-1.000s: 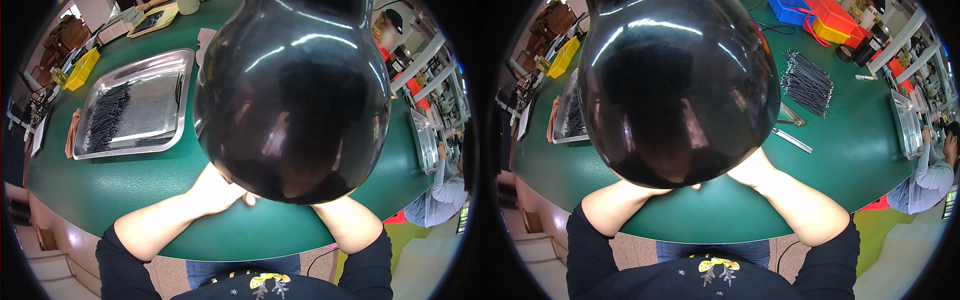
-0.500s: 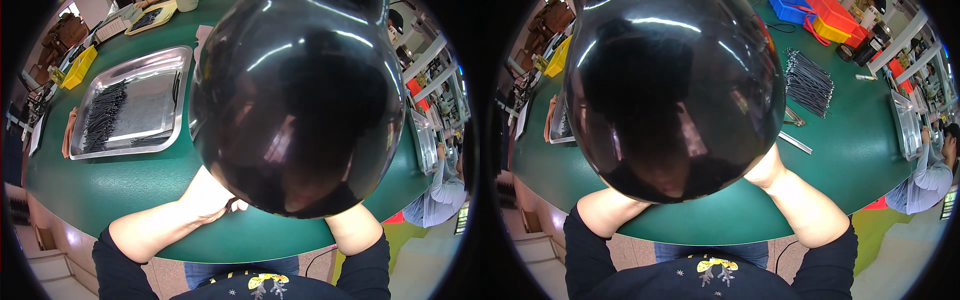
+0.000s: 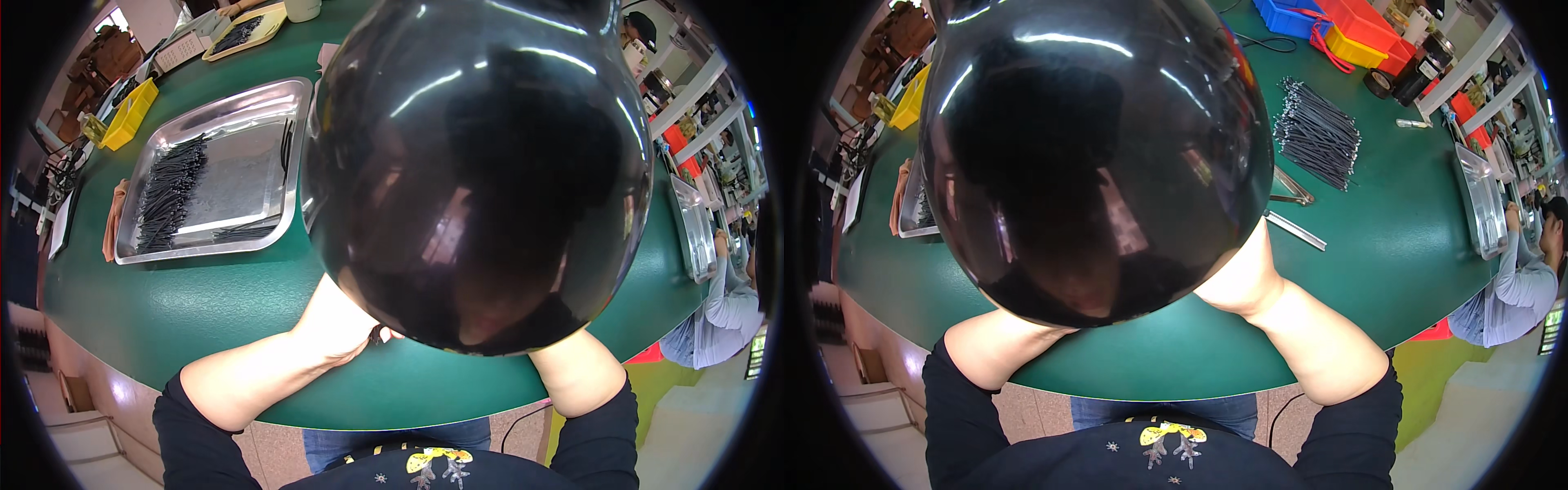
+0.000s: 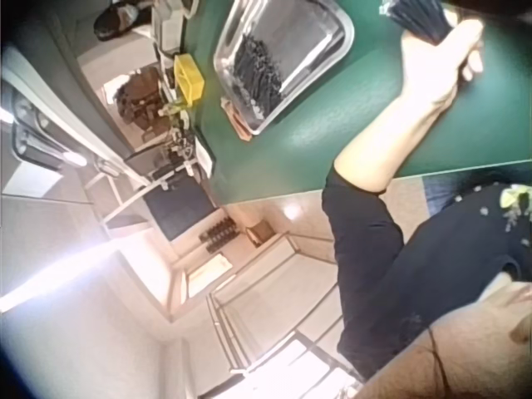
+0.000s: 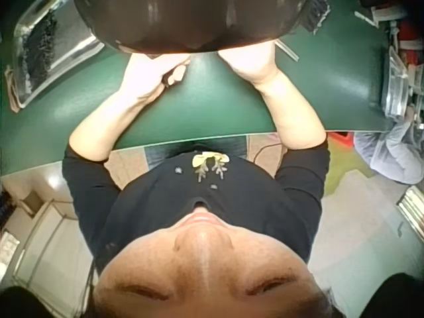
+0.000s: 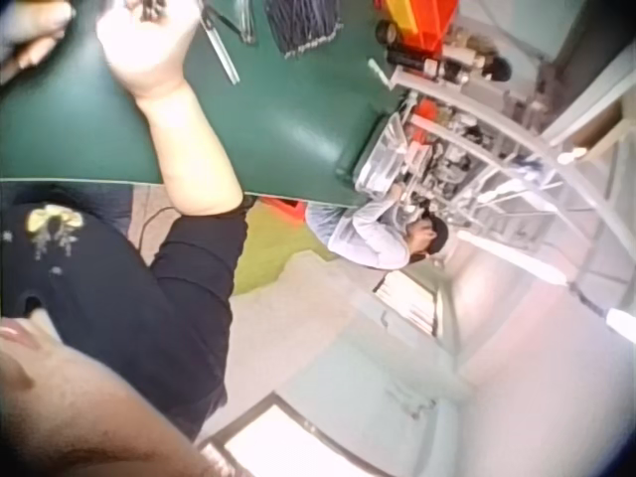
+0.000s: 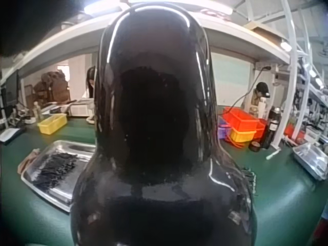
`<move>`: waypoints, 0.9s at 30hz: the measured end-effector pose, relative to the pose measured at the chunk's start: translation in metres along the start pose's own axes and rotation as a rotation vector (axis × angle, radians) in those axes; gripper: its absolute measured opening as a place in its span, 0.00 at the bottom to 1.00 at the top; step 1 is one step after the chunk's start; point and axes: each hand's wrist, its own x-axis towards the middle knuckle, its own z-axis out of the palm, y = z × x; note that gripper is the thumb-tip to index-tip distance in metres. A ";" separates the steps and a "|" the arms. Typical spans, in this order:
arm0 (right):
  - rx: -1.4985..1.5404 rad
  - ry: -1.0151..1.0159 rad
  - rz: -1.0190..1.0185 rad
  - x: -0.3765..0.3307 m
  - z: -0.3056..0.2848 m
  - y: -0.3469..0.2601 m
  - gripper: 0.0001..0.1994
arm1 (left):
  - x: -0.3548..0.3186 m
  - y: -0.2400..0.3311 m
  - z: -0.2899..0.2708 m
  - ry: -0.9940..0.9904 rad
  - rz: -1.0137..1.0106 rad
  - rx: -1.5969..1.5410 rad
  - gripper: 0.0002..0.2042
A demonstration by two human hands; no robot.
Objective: Assembling small electronic components and cable ties at a factory workstation.
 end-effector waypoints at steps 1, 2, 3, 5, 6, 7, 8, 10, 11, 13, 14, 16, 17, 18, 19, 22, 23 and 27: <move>-0.003 0.003 -0.011 0.001 0.000 -0.001 0.38 | 0.000 0.001 0.001 0.002 0.000 0.004 0.24; -0.012 0.004 -0.018 0.002 0.002 0.000 0.38 | 0.001 0.001 0.001 0.005 -0.024 -0.038 0.24; -0.020 0.005 -0.026 0.003 0.003 0.001 0.38 | 0.002 0.002 0.000 0.008 -0.049 -0.079 0.24; -0.029 0.006 -0.034 0.005 0.004 0.000 0.38 | 0.002 0.002 0.000 0.002 -0.027 -0.100 0.25; -0.089 -0.053 -0.047 0.008 0.004 -0.002 0.40 | 0.001 0.003 0.000 -0.003 -0.005 -0.120 0.26; -0.149 -0.113 -0.059 0.010 0.004 -0.002 0.42 | 0.001 0.004 0.001 -0.004 -0.005 -0.121 0.26; -0.147 -0.113 -0.060 0.011 0.003 -0.004 0.42 | 0.001 0.005 0.002 -0.031 0.026 -0.129 0.27; -0.287 -0.182 -0.080 0.012 0.000 -0.006 0.44 | -0.001 0.007 0.003 -0.056 0.057 -0.136 0.27; -0.289 -0.182 -0.081 0.011 0.000 -0.006 0.44 | -0.002 0.007 0.004 0.001 0.022 -0.092 0.28; -0.271 -0.182 -0.041 0.011 -0.001 -0.006 0.44 | -0.002 0.009 0.006 0.057 -0.012 -0.047 0.28; -0.260 -0.182 -0.022 0.011 -0.001 -0.006 0.44 | -0.001 0.010 0.006 0.022 -0.014 -0.054 0.26; -0.240 -0.182 0.017 0.011 -0.001 -0.006 0.44 | -0.001 0.010 0.005 -0.013 -0.016 -0.060 0.24; -0.230 -0.183 0.037 0.011 -0.001 -0.006 0.44 | 0.000 0.008 0.002 -0.029 -0.005 -0.025 0.21; -0.219 -0.183 0.056 0.011 -0.001 -0.006 0.44 | 0.001 0.005 0.000 -0.046 0.006 0.011 0.18; -0.209 -0.184 0.075 0.011 -0.001 -0.005 0.44 | 0.004 0.002 -0.002 -0.046 0.006 0.011 0.18; -0.176 -0.184 0.137 0.010 -0.001 -0.005 0.44 | 0.005 -0.003 -0.005 -0.081 -0.022 0.062 0.12; -0.164 -0.185 0.157 0.010 -0.001 -0.005 0.44 | 0.004 -0.004 -0.003 -0.050 -0.016 0.033 0.11; -0.123 -0.185 0.236 0.010 -0.001 -0.004 0.44 | 0.000 0.020 0.009 -0.207 -0.166 -0.197 0.11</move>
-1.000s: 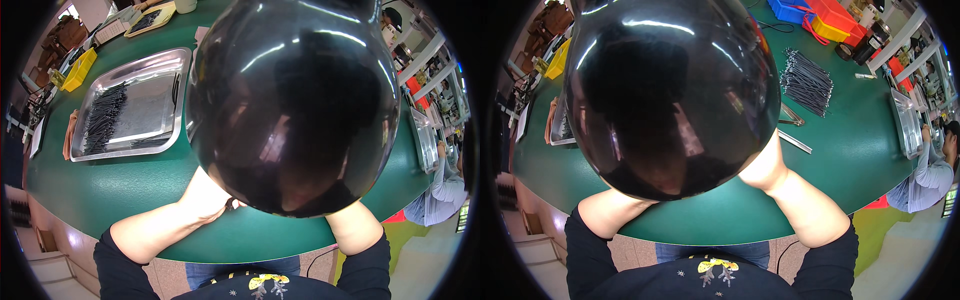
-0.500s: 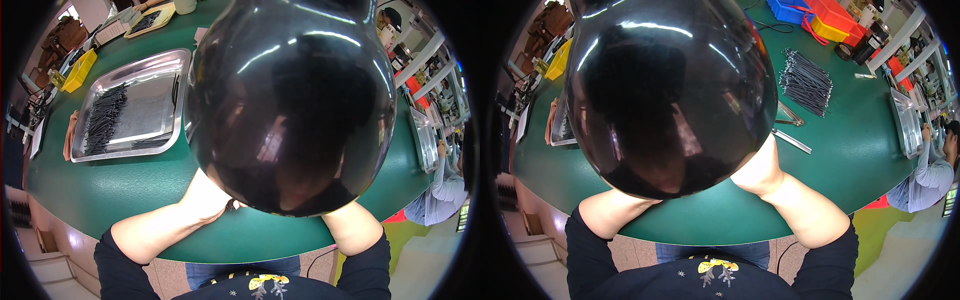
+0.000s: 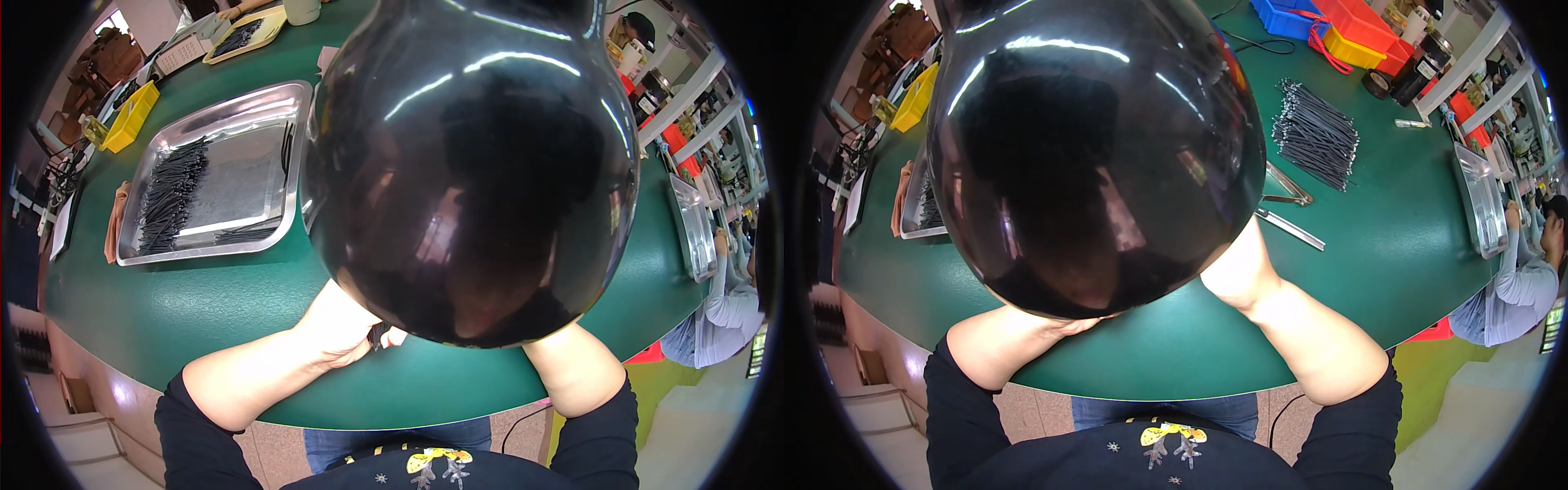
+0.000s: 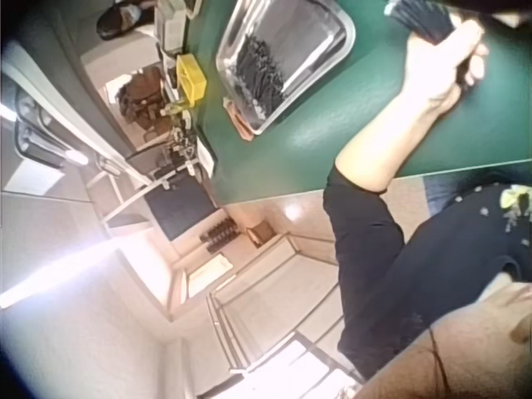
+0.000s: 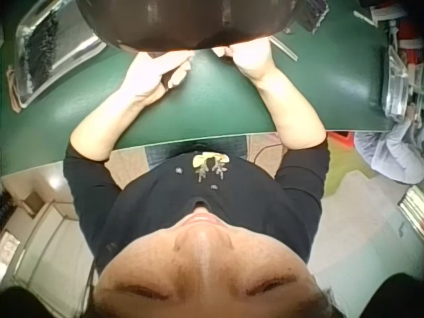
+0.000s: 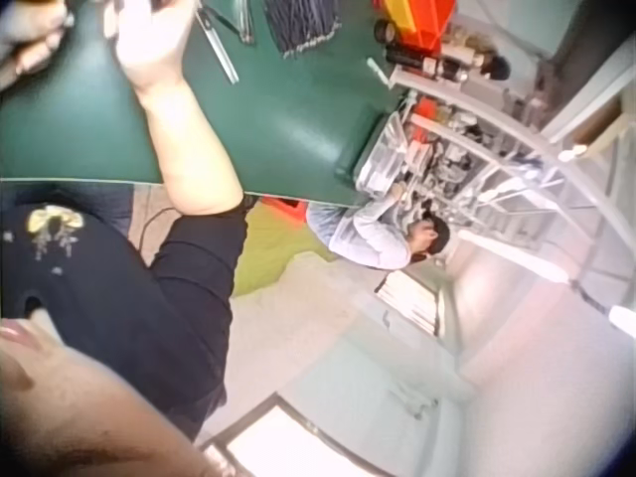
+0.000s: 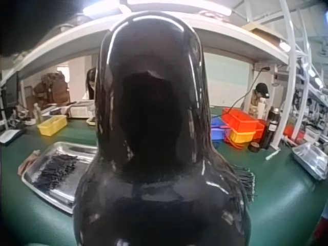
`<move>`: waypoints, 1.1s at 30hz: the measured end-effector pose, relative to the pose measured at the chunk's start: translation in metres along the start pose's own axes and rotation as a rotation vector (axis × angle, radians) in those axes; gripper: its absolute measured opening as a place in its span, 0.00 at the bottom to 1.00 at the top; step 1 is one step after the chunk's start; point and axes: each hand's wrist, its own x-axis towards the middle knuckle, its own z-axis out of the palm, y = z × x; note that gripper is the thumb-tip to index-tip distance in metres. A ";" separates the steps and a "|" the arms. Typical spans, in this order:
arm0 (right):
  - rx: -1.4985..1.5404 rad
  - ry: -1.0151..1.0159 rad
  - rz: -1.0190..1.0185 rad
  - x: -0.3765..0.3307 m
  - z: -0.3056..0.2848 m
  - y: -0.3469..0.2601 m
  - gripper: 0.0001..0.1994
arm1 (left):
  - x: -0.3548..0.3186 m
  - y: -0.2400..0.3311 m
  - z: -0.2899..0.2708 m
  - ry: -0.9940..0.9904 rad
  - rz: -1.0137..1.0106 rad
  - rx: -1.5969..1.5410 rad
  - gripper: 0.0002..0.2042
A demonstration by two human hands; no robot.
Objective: Assembling small electronic components and cable ties at a factory workstation.
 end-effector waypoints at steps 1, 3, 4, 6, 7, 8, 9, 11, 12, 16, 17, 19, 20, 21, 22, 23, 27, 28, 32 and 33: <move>0.011 -0.002 0.019 0.000 0.000 0.000 0.44 | 0.000 -0.001 0.000 -0.002 0.000 0.000 0.11; 0.035 -0.010 0.053 0.000 0.001 0.000 0.44 | -0.001 -0.003 0.001 -0.181 -0.015 -0.176 0.13; 0.047 -0.013 0.071 0.000 0.002 0.000 0.44 | -0.002 -0.002 0.002 -0.181 -0.013 -0.174 0.13; 0.121 0.085 0.016 0.002 0.007 -0.006 0.45 | -0.003 0.001 0.004 -0.274 -0.084 -0.195 0.14; -0.036 -0.003 -0.060 0.007 0.006 -0.008 0.46 | -0.003 0.002 0.007 -0.219 -0.065 -0.082 0.12; -0.191 -0.094 -0.136 0.011 0.007 -0.013 0.48 | -0.002 0.001 0.007 -0.217 -0.065 -0.082 0.12; -0.235 -0.110 -0.022 0.012 0.010 -0.032 0.45 | -0.002 0.001 0.007 -0.156 0.005 0.033 0.10; 0.010 0.052 -0.018 0.006 0.012 -0.007 0.41 | -0.004 0.007 0.011 -0.035 0.023 0.177 0.06; 0.248 0.216 -0.014 0.003 0.013 0.004 0.37 | -0.004 0.006 0.010 -0.036 0.023 0.179 0.06; 0.134 0.100 -0.178 0.001 -0.013 0.013 0.29 | -0.001 0.001 0.006 -0.001 0.076 0.214 0.05; 0.169 0.194 -0.044 0.000 -0.003 0.000 0.29 | -0.001 0.001 0.005 -0.019 0.087 0.217 0.05; 0.070 0.206 -0.022 -0.003 -0.002 0.006 0.28 | -0.003 0.005 0.011 -0.017 0.084 0.198 0.04; -0.028 0.219 -0.001 -0.004 -0.002 0.009 0.28 | -0.004 0.006 0.013 -0.015 0.081 0.181 0.04; -0.026 0.218 -0.001 -0.004 -0.003 0.010 0.28 | -0.005 0.004 0.010 -0.013 0.081 0.181 0.04; 0.161 0.132 -0.068 -0.005 -0.006 0.009 0.28 | -0.005 0.000 0.006 -0.044 0.099 0.123 0.03; 0.344 0.046 -0.136 -0.006 -0.009 0.009 0.28 | -0.004 -0.002 0.003 -0.079 0.117 0.064 0.03; 0.204 0.076 -0.047 -0.007 -0.010 0.017 0.28 | -0.002 -0.001 0.001 -0.178 0.172 0.124 0.04; 0.158 0.086 -0.018 -0.007 -0.009 0.018 0.28 | -0.004 0.002 0.006 -0.131 0.158 0.164 0.03; 0.029 0.139 0.013 -0.005 0.007 0.005 0.28 | -0.008 0.013 0.016 -0.014 0.154 0.559 0.03; -0.047 0.143 -0.077 -0.004 0.008 0.004 0.31 | -0.008 0.013 0.017 -0.014 0.154 0.559 0.03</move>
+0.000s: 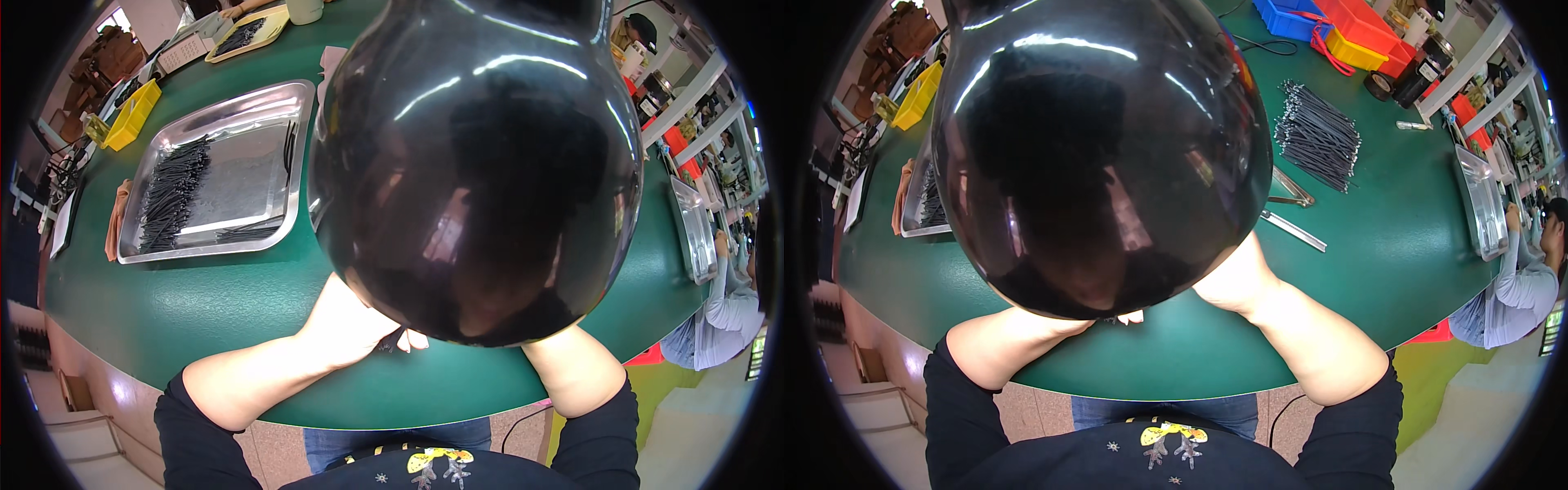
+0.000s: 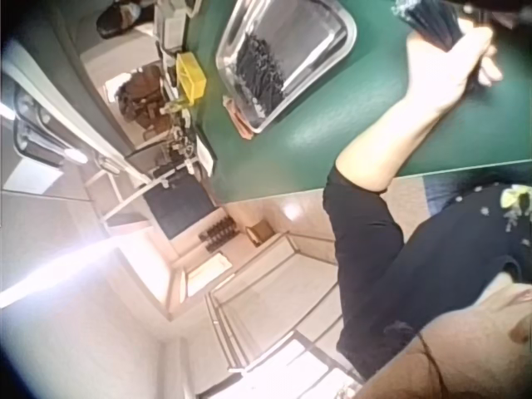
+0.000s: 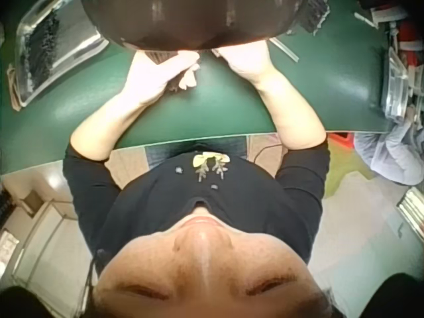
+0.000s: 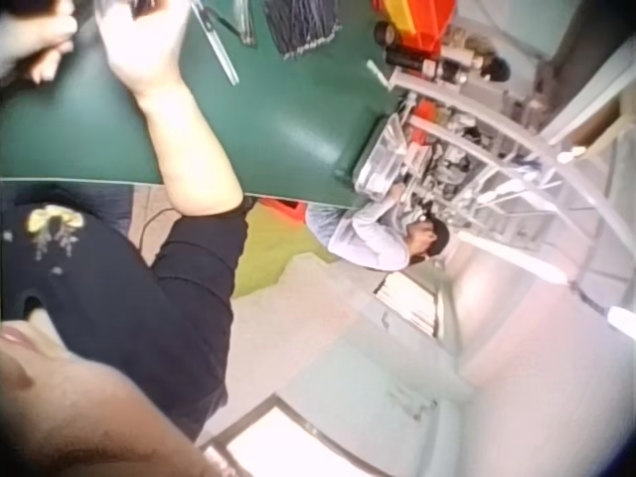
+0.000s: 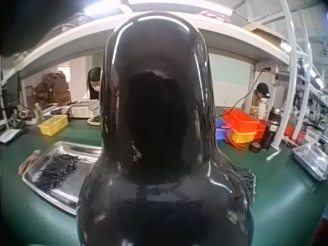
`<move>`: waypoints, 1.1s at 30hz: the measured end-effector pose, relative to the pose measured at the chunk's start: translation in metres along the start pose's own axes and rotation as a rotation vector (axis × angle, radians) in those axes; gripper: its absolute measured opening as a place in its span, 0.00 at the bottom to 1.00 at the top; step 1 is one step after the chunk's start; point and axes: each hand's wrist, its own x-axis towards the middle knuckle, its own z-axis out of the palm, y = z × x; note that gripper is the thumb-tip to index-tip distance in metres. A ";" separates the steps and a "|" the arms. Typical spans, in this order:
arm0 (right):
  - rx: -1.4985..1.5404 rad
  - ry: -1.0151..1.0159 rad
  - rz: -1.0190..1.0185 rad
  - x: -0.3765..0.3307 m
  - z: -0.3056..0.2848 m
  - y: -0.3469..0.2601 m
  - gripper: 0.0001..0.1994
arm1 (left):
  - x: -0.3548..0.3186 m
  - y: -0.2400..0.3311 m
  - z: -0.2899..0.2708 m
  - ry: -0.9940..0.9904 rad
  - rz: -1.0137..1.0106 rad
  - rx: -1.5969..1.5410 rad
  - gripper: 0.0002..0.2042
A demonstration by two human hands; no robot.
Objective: Assembling small electronic components and cable ties at a factory workstation.
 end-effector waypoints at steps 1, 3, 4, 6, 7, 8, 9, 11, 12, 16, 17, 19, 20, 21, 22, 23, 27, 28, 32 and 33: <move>0.000 0.000 0.000 0.002 -0.001 0.000 0.31 | 0.000 0.000 0.001 0.018 -0.005 0.062 0.04; 0.336 -0.055 -0.090 0.007 -0.004 0.002 0.33 | 0.001 0.000 0.001 0.036 -0.008 0.125 0.04; 0.335 -0.055 -0.090 0.007 -0.003 0.001 0.33 | 0.001 -0.002 0.001 0.049 -0.018 0.100 0.04; 0.000 0.008 -0.134 0.004 0.000 -0.002 0.30 | 0.001 -0.006 0.001 0.061 -0.029 0.075 0.04; 0.000 0.009 -0.135 0.006 -0.009 0.002 0.30 | 0.000 -0.008 0.000 0.070 -0.027 0.091 0.04; -0.046 -0.152 -0.134 0.016 -0.013 0.002 0.28 | 0.000 -0.008 0.000 0.081 -0.026 0.106 0.05; -0.091 -0.313 -0.133 0.023 -0.012 0.000 0.26 | 0.000 -0.005 0.000 0.082 -0.026 0.106 0.05; 0.599 0.182 0.264 0.003 0.001 -0.005 0.25 | 0.001 0.004 0.002 0.048 -0.033 0.102 0.05; 0.440 0.131 0.189 0.000 -0.005 0.002 0.26 | 0.001 0.004 0.003 0.047 -0.031 0.103 0.05; 0.333 0.053 0.191 -0.009 -0.014 0.013 0.27 | 0.002 -0.003 0.003 0.004 0.015 -0.127 0.05; 0.332 0.043 0.190 -0.009 -0.013 0.013 0.27 | 0.002 -0.007 0.003 -0.016 0.063 -0.234 0.05; 0.330 0.023 0.190 -0.010 -0.012 0.013 0.27 | 0.003 -0.019 0.000 0.062 0.105 -0.044 0.05; 0.328 0.015 0.188 -0.010 -0.012 0.012 0.27 | 0.004 -0.021 0.000 0.135 0.144 0.148 0.05; 0.327 0.007 0.187 -0.011 -0.013 0.012 0.27 | 0.002 -0.010 -0.003 0.013 -0.139 0.142 0.05; 0.325 -0.001 0.186 -0.011 -0.014 0.012 0.27 | 0.003 -0.017 -0.002 -0.023 -0.041 0.025 0.05; 0.322 -0.009 0.185 -0.012 -0.013 0.010 0.27 | 0.004 -0.018 0.001 -0.060 0.059 -0.093 0.05; 0.312 -0.038 0.180 -0.012 -0.011 0.006 0.27 | -0.001 -0.007 -0.001 -0.144 -0.060 -0.106 0.06; 0.310 -0.045 0.179 -0.013 -0.010 0.005 0.27 | 0.000 -0.011 -0.002 -0.185 -0.032 -0.126 0.07; 0.302 -0.066 0.178 -0.013 -0.008 -0.002 0.28 | 0.001 -0.008 -0.001 -0.088 -0.024 -0.049 0.05; 0.302 -0.074 0.177 -0.013 -0.007 -0.005 0.28 | 0.002 -0.009 -0.003 -0.032 -0.041 0.087 0.06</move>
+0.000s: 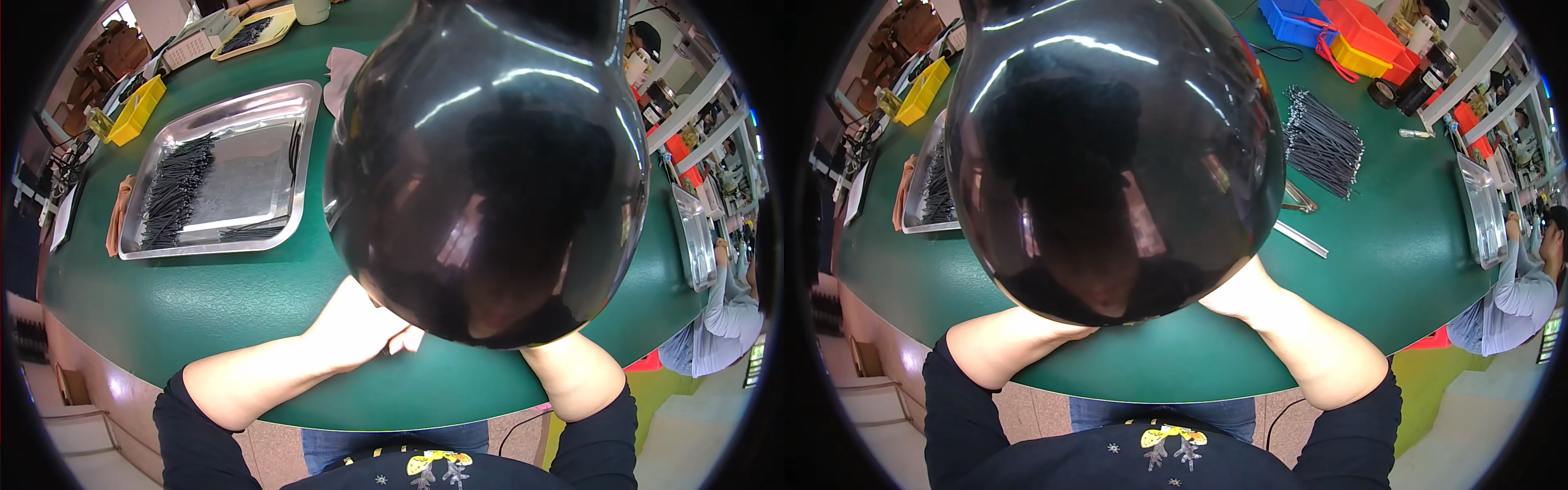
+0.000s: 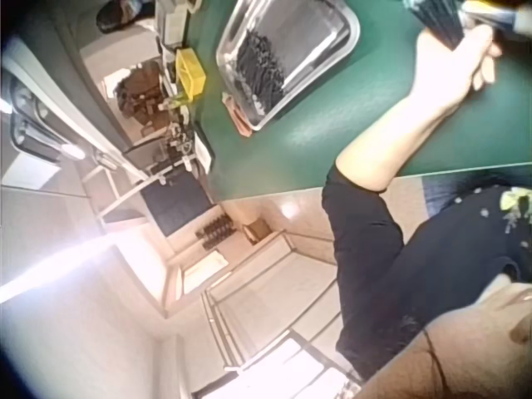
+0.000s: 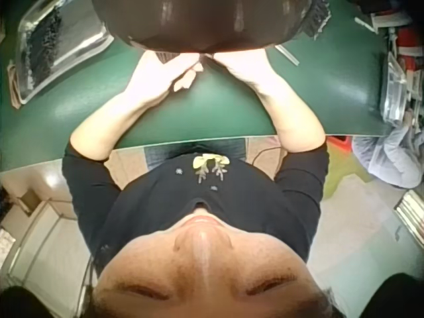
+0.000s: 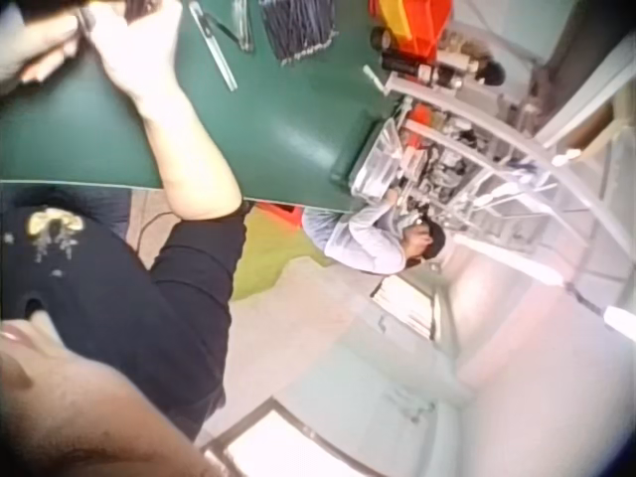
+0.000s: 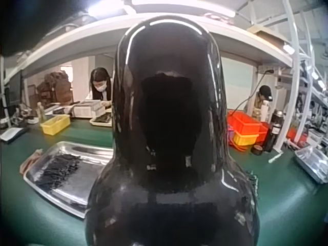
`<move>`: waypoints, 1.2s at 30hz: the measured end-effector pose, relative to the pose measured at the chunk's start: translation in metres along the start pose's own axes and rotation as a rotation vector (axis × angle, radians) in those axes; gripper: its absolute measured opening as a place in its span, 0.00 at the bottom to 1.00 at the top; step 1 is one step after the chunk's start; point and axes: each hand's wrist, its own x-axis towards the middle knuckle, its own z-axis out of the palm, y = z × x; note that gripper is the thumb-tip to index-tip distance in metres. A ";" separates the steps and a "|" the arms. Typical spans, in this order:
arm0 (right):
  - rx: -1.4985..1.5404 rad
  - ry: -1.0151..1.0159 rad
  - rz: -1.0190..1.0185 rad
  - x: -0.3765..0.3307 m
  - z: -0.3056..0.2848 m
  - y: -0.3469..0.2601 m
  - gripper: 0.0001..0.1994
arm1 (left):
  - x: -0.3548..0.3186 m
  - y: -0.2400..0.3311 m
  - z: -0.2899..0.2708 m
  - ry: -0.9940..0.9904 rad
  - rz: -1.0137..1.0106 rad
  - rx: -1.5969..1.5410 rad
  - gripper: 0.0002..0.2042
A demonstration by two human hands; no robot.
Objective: Assembling small electronic components and cable ties at a factory workstation.
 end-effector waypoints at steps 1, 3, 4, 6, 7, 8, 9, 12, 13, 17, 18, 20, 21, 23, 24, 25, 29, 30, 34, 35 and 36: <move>-0.001 -0.007 0.000 0.000 0.002 -0.002 0.28 | -0.001 0.001 0.001 0.064 -0.005 -0.117 0.08; 0.008 -0.006 -0.003 -0.005 -0.001 -0.003 0.28 | -0.002 -0.016 -0.001 0.080 -0.009 -0.378 0.07; 0.016 -0.006 -0.006 -0.002 -0.001 -0.003 0.28 | -0.002 -0.021 -0.002 0.087 -0.015 -0.479 0.07; 0.033 -0.002 -0.012 -0.003 -0.003 -0.004 0.28 | -0.001 -0.016 0.000 0.066 -0.012 -0.479 0.05; 0.040 0.000 -0.015 -0.003 -0.005 -0.005 0.28 | 0.000 -0.012 0.001 0.046 -0.009 -0.480 0.04; 0.046 0.007 -0.017 -0.003 -0.007 -0.005 0.28 | 0.002 -0.009 0.002 0.040 -0.011 -0.482 0.04; 0.050 0.014 -0.020 -0.002 -0.007 -0.004 0.28 | 0.005 -0.006 0.003 0.013 -0.037 -0.560 0.02; 0.098 -0.012 -0.032 -0.001 -0.002 -0.004 0.28 | -0.004 -0.001 0.003 -0.046 -0.073 -0.673 0.02; 0.122 -0.031 -0.036 0.003 0.003 -0.003 0.28 | -0.010 0.000 0.002 -0.096 -0.087 -0.718 0.03; 0.127 0.011 -0.041 0.003 -0.009 -0.003 0.29 | 0.006 -0.012 0.001 -0.133 -0.148 -0.723 0.05; 0.151 -0.009 -0.046 0.006 -0.003 -0.003 0.29 | -0.002 -0.006 0.001 -0.107 -0.093 -0.672 0.04; 0.173 -0.013 -0.051 0.006 -0.003 -0.003 0.29 | -0.004 -0.005 0.001 -0.097 -0.045 -0.628 0.04; 0.172 0.002 -0.051 0.004 -0.008 -0.003 0.29 | 0.002 -0.009 0.000 -0.097 -0.060 -0.592 0.03; 0.182 0.014 -0.056 0.007 -0.010 -0.001 0.29 | 0.009 -0.016 -0.002 -0.066 -0.073 -0.511 0.02; 0.193 0.012 -0.060 0.008 -0.009 -0.001 0.29 | 0.008 -0.016 -0.001 -0.064 -0.072 -0.509 0.02; 0.203 0.011 -0.063 0.006 -0.011 -0.003 0.29 | 0.006 -0.015 0.002 -0.003 -0.051 -0.557 0.02; 0.246 0.004 -0.074 0.013 -0.010 -0.001 0.29 | 0.003 -0.022 0.000 0.008 0.011 -0.614 0.03; 0.255 0.006 -0.076 0.011 -0.012 -0.002 0.29 | 0.004 -0.022 0.000 0.007 0.010 -0.615 0.03; 0.296 0.004 -0.086 0.012 -0.011 -0.001 0.30 | 0.003 -0.015 0.000 -0.074 0.090 -0.594 0.05; 0.302 0.006 -0.089 0.014 -0.009 0.001 0.30 | 0.003 -0.015 0.001 -0.105 0.097 -0.632 0.06; 0.308 0.009 -0.092 0.013 -0.009 0.002 0.30 | 0.004 -0.016 0.000 -0.109 0.097 -0.633 0.06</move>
